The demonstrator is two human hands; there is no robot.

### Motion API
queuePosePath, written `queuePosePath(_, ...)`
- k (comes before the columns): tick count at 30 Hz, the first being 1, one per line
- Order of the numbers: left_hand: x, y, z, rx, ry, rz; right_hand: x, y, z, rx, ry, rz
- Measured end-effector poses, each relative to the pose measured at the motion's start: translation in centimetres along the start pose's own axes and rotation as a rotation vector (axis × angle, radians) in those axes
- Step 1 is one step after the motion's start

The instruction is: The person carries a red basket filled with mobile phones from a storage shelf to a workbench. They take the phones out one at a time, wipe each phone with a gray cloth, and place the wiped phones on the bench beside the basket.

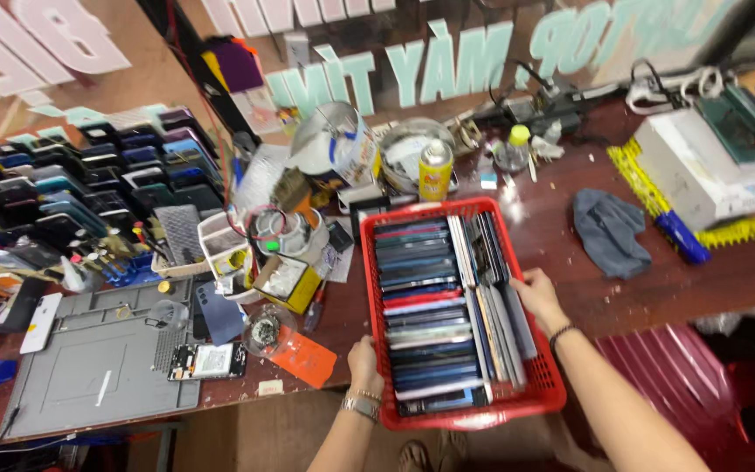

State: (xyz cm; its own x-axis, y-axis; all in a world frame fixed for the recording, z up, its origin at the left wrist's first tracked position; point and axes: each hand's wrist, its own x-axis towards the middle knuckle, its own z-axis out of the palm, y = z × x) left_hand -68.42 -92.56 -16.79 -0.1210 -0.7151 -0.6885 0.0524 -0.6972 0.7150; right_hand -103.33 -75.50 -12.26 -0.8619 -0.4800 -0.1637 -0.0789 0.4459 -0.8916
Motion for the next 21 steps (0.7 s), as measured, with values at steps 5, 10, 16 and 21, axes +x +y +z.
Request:
queuePosePath(5,-3.1,3.5,3.3,0.729,0.348,0.489,-0.3,-1.8,-1.8,-0.414,0.019,-0.280)
queuePosePath(10,-6.9,8.5,8.8,0.766,0.215,0.875,0.6,-5.9,-2.5,-0.489,-0.096,-0.340)
queuePosePath(16,-5.4,9.2,14.4,0.825,-0.149,0.902,6.6,-10.0,-1.6,-0.522,-0.373,-0.289)
queuePosePath(21,-2.1,8.8,18.9,0.835,-0.284,0.803,13.7,-14.0,3.3,-0.688,-0.649,-0.358)
